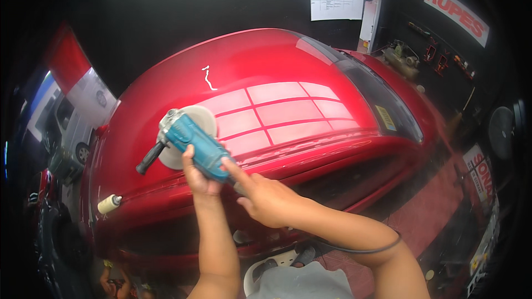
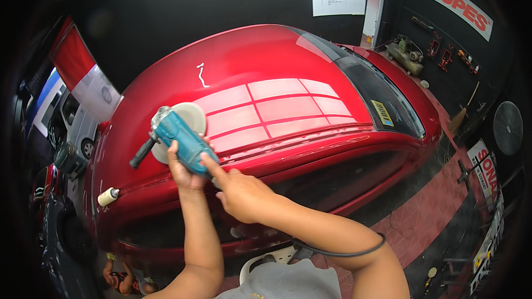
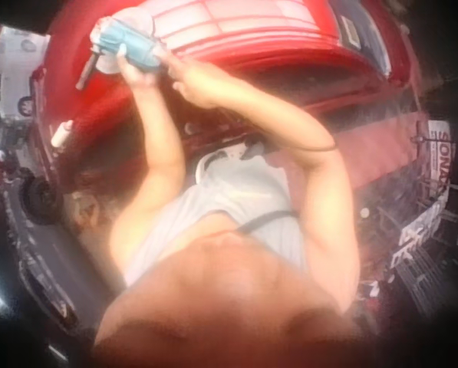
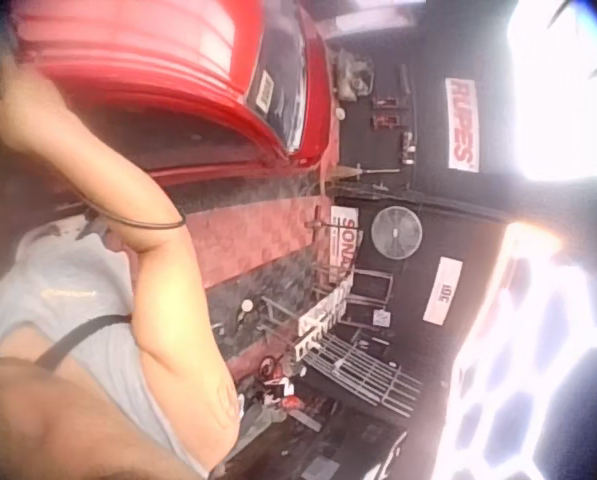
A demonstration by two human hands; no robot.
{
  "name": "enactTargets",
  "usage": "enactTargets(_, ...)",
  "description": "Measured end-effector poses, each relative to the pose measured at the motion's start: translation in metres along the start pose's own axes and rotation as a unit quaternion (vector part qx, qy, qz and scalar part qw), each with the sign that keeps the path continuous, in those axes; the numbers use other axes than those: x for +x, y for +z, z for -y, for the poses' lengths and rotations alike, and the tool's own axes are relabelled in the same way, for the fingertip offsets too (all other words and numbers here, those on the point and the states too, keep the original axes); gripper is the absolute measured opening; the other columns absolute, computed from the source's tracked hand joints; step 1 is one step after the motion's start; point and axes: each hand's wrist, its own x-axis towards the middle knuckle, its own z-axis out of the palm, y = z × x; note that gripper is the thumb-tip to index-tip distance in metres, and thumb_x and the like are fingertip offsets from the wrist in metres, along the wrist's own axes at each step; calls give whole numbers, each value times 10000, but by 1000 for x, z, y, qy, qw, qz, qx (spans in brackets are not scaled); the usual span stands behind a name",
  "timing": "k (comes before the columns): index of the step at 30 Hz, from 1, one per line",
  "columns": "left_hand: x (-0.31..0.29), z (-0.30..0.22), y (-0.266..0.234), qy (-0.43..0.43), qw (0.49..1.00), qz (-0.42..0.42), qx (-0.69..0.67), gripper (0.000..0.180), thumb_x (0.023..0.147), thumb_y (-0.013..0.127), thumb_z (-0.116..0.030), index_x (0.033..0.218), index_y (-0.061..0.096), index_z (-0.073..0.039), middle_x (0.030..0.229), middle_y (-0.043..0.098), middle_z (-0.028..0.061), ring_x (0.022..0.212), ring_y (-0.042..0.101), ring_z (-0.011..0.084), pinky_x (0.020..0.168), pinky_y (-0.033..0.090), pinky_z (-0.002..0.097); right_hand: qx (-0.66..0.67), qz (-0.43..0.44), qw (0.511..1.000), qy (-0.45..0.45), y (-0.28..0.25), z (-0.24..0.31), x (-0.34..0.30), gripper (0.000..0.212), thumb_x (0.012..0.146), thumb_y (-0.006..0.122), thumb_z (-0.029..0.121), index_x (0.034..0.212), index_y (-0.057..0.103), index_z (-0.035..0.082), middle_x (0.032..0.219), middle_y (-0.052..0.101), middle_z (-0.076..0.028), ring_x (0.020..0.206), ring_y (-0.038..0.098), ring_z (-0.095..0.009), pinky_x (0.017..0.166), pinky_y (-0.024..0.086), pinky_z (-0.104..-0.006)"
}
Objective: The person uses a dual-action polisher to buff the roof of a red car. They move the machine in overlapping passes across the surface, occasionally repositioning their hands and the tool to cover different areas of the roof.
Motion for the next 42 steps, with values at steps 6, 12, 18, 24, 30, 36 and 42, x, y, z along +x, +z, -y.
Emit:
enactTargets(6,-16,105,78,-96,994,6,-54,512,1012,748,-340,1405,588,-53,1127,741,125,1016,767,270,944,651,454,12,-151,988,34,-12,-39,-95,1095,909,676,-58,1807,79,133,1564,585,-343,1241,696,-549,1060,569,-572)
enactTargets(12,26,268,157,-259,960,72,-74,466,1000,799,-291,1327,638,0,1129,715,126,988,752,268,859,672,489,-29,-320,914,249,-36,-89,-162,1114,961,769,30,1800,40,92,1075,778,-279,965,796,-452,879,612,-492)
enactTargets(18,25,304,194,-284,954,67,-63,403,976,808,-290,1239,654,-25,1008,723,96,858,765,236,770,693,473,-21,-323,877,356,-54,-101,-179,1114,962,796,52,1805,71,124,1092,780,-266,1007,789,-412,937,604,-483)
enactTargets(24,23,249,157,-174,978,35,-113,409,993,789,-209,1318,624,-24,1139,704,114,987,762,257,860,687,478,-110,-309,925,192,-42,-119,-154,1111,974,795,38,1809,75,177,1129,777,-320,1036,804,-452,937,605,-502)
enactTargets(30,25,116,83,-75,988,-26,-130,504,972,819,-264,1361,599,-31,1134,701,112,999,761,260,900,676,478,-133,-209,966,70,-27,-58,-61,1077,983,784,69,1799,84,126,1125,770,-344,1112,748,-564,961,572,-592)
enactTargets(36,46,2,8,20,993,-37,-108,502,978,808,-353,1349,613,-76,1116,726,89,997,761,253,927,662,461,-166,-140,976,36,-2,21,46,1040,977,763,70,1792,118,114,1175,739,-388,1148,720,-575,983,557,-603)
enactTargets(42,46,-79,-44,86,990,-67,-91,519,982,796,-364,1369,627,-61,1178,748,122,1054,766,285,975,650,482,-185,-101,977,-5,27,67,116,1037,965,725,36,1795,105,92,1099,759,-363,1111,744,-525,955,579,-577)
